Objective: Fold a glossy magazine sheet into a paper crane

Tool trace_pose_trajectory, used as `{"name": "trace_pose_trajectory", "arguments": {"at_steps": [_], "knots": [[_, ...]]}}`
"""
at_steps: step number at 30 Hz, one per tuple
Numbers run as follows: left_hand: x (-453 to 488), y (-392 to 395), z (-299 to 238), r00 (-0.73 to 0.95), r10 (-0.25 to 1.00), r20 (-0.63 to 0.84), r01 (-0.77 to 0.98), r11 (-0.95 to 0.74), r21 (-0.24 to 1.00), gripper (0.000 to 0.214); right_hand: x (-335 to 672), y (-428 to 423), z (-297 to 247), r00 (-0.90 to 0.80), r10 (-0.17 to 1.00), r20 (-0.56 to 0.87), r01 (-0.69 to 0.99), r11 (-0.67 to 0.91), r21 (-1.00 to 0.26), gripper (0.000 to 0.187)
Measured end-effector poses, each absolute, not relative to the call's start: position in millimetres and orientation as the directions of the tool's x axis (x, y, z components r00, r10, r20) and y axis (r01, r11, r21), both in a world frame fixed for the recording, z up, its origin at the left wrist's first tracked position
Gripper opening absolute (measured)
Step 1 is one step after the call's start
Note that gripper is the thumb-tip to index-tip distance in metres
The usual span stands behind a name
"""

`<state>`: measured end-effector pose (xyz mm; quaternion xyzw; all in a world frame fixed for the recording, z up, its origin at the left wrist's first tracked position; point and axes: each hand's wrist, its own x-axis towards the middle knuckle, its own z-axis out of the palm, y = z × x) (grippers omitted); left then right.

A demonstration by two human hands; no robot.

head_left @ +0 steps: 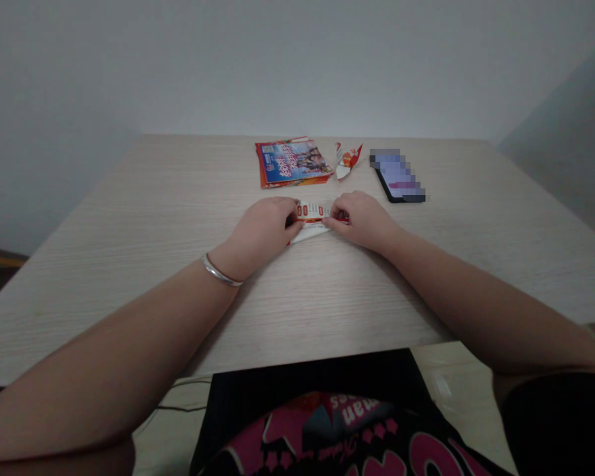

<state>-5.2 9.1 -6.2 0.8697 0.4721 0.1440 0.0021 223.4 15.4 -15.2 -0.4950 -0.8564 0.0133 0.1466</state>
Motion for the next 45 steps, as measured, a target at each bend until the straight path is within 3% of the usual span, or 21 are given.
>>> {"name": "trace_pose_trajectory", "arguments": {"at_steps": [6,15,17,20,24,28,32,39,45], "knots": [[-8,12,-10,0.509,0.823,0.252,0.794,-0.562,0.231,0.013,218,10,-11,-0.4,0.895,0.199,0.902,0.423,-0.088,0.03],[-5,10,-5,0.449,0.878,0.165,0.832,-0.478,0.281,0.01,214,11,-7,-0.343,0.931,0.125,0.931,0.355,-0.087,0.031],[-6,11,-9,0.438,0.881,0.18,0.826,-0.474,0.307,0.005,214,12,-7,-0.341,0.931,0.126,0.931,0.354,-0.092,0.031],[-9,14,-14,0.458,0.847,0.269,0.787,-0.527,0.321,0.018,214,12,-7,-0.341,0.932,0.125,0.931,0.353,-0.093,0.032],[-5,7,-8,0.582,0.749,0.316,0.729,-0.653,0.204,0.021,213,11,-4,-0.337,0.935,0.108,0.936,0.345,-0.073,0.033],[7,-13,8,0.702,0.675,0.228,0.695,-0.719,-0.013,0.035,211,12,-1,-0.33,0.94,0.089,0.94,0.336,-0.065,0.033],[12,-27,10,0.766,0.616,0.18,0.634,-0.771,-0.062,0.029,212,14,-2,-0.335,0.938,0.093,0.937,0.342,-0.074,0.032],[13,-33,7,0.789,0.605,0.102,0.613,-0.77,-0.176,0.039,212,17,-3,-0.328,0.94,0.092,0.939,0.335,-0.076,0.031],[14,-35,4,0.799,0.59,0.112,0.6,-0.773,-0.206,0.039,212,17,-1,-0.316,0.944,0.091,0.941,0.324,-0.093,0.029]]}}
